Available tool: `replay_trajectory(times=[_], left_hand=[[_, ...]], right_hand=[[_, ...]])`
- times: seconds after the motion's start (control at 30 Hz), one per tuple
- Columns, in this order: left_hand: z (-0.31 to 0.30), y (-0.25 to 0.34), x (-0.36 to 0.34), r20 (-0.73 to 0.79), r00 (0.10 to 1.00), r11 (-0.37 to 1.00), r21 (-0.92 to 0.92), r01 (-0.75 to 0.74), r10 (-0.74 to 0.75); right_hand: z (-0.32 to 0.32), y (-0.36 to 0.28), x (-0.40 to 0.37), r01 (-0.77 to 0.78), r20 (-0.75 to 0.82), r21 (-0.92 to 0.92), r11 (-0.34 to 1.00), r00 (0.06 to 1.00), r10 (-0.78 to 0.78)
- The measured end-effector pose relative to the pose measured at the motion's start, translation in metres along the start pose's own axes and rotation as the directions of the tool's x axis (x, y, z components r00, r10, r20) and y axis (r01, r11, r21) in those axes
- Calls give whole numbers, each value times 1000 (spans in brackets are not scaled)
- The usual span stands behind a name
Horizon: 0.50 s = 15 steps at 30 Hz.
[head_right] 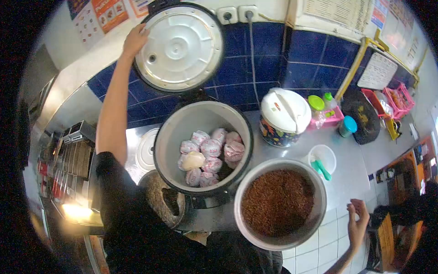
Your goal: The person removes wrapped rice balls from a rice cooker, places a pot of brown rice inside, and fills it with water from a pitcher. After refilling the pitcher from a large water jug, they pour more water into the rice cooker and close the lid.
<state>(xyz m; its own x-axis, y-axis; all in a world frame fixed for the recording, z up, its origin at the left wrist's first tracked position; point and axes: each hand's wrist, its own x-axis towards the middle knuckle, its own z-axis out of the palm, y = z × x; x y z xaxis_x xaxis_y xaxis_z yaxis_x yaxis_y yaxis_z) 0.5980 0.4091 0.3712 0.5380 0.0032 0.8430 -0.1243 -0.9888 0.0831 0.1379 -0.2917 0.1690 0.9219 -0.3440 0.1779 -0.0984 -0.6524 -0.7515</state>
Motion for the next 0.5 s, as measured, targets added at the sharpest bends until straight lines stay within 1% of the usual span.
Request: replay_trajectory(times=[0.03,0.07,0.1,0.17,0.2,0.23,0.3,0.33,0.37,0.4,0.43,0.5], left_hand=[[11,-19,0,75,997,999,-37,22,-19],[22,-23,-1,148,988,997,-69,47,-36],[17,-7,-9,154,987,996,-77,46,-34],[-6,14,-28,210,974,990,-97,107,-85],[-9,19,-37,214,973,976,-176,126,-87],[-14,21,-42,219,971,979,-156,131,-95],[-31,40,-53,259,965,978,-193,82,-29],[-42,53,-61,275,962,978,-201,49,8],[-53,66,-70,285,959,982,-181,52,1],[-61,82,-80,354,935,986,-163,33,28],[-66,98,-96,426,903,989,-149,12,53],[-78,137,-137,539,837,985,-173,-2,97]], right_hand=[[5,5,-3,-25,-18,51,998,999,26],[6,5,-3,-42,18,-8,999,999,42],[9,8,-2,-28,27,3,1000,999,28],[14,12,0,-34,51,17,999,998,33],[16,11,2,-35,67,25,999,997,33],[17,7,5,-27,79,7,1000,997,26],[21,1,13,-6,85,8,1000,996,6],[22,-6,18,28,96,-14,999,995,-27],[22,-18,23,61,108,-36,998,993,-57],[20,-32,29,153,122,-56,987,982,-146],[19,-48,35,167,119,-43,985,980,-161],[19,-77,47,274,97,14,962,957,-274]])
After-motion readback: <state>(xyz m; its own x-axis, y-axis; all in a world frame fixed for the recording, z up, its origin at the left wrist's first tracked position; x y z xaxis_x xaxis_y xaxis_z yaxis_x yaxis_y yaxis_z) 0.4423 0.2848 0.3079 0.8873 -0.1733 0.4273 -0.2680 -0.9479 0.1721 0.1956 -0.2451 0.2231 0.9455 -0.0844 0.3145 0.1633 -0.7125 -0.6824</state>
